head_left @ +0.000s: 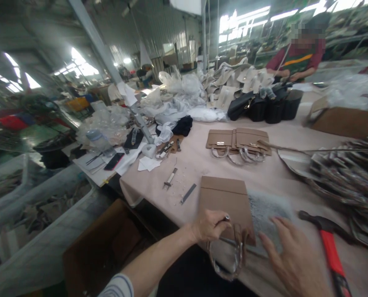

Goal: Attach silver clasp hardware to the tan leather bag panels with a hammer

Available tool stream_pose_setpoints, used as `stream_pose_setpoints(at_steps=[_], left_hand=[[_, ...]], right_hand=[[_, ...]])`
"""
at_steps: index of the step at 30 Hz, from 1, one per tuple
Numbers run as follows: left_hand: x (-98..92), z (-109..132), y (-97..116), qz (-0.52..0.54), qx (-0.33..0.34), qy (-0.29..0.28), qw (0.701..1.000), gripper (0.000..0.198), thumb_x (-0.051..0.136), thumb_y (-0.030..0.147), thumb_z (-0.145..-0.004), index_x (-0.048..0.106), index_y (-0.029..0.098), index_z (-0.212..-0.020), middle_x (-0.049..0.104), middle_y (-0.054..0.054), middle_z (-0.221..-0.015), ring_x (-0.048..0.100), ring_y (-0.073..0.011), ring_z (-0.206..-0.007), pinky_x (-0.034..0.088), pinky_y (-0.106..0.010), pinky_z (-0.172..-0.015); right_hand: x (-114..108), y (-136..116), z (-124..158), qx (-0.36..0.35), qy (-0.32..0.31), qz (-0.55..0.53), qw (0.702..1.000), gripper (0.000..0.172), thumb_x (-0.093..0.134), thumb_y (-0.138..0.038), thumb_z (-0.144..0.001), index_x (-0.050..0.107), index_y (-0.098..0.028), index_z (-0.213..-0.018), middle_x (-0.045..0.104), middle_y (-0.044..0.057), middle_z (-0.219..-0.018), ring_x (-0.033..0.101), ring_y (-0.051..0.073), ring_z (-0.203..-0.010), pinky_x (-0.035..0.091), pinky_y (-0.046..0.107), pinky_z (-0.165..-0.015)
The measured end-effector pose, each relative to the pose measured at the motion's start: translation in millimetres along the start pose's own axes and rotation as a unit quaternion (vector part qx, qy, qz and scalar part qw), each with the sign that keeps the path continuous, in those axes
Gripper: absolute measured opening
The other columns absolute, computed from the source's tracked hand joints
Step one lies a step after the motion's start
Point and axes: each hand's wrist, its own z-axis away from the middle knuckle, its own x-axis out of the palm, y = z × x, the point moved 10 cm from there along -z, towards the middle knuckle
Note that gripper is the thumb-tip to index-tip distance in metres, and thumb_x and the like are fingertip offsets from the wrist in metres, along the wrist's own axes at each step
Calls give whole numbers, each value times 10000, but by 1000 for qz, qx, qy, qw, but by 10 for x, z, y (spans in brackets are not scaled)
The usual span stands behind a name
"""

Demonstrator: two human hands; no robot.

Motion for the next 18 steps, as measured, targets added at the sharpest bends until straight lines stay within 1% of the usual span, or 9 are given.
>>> stream_pose_setpoints(at_steps=[3,6,8,10,11,12,14,15,18], left_hand=[[32,63,64,-35,9,10,999,215,494,263,-966,679,155,-961,758,-98,-888,729,-191,-824,588,-275,-804],[218,157,433,-37,132,-70,988,211,483,215,-919,687,177,-881,766,-109,-892,737,-216,-865,598,-311,-856],[117,134,566,0,155,-55,986,199,504,239,-910,698,197,-900,775,-104,-953,735,-222,-925,594,-325,-905],[-290,-4,319,13,30,77,997,227,500,298,-943,702,197,-958,774,-105,-972,730,-221,-914,596,-334,-879],[-549,-14,70,-7,-77,159,984,258,472,314,-971,700,192,-965,768,-101,-941,724,-214,-870,594,-332,-837],[-743,10,-159,-34,-169,203,964,284,452,325,-992,698,188,-956,759,-94,-897,715,-206,-816,587,-320,-780],[-992,62,-500,-105,-277,212,932,272,477,334,-998,694,186,-926,744,-83,-842,699,-206,-777,561,-311,-746],[-1048,87,-638,-142,-308,186,922,229,522,327,-981,695,187,-925,744,-83,-845,700,-215,-792,552,-314,-761],[-1067,231,-912,-216,-353,106,904,158,612,277,-939,688,191,-1048,753,-95,-948,706,-240,-900,534,-328,-839]], right_hand=[[417,-617,0,-78,-41,18,996,485,452,-455,-971,522,-167,-1355,573,172,-1360,533,357,-1239,474,530,-990],[665,-735,102,-83,-71,41,993,523,454,-338,-941,472,-148,-1427,517,176,-1449,453,372,-1334,406,572,-1060],[707,-707,149,-83,-84,36,992,555,452,-310,-929,446,-135,-1457,495,180,-1471,434,367,-1350,392,567,-1074],[688,-659,155,-75,-87,29,993,551,462,-356,-943,455,-140,-1450,501,175,-1463,428,371,-1349,386,569,-1077],[679,-639,149,-69,-89,26,993,554,474,-394,-948,460,-147,-1444,502,170,-1460,423,373,-1352,380,573,-1082],[675,-626,141,-63,-92,23,993,565,487,-419,-946,459,-155,-1444,496,166,-1466,415,375,-1360,373,575,-1089],[687,-627,130,-58,-103,18,993,588,506,-410,-923,442,-167,-1455,477,158,-1485,399,377,-1374,362,580,-1099],[694,-636,126,-57,-107,17,993,602,514,-394,-908,434,-169,-1461,471,157,-1490,396,379,-1377,359,583,-1102],[698,-669,111,-57,-105,17,993,619,519,-340,-867,431,-156,-1452,476,166,-1477,400,393,-1369,362,599,-1096]])
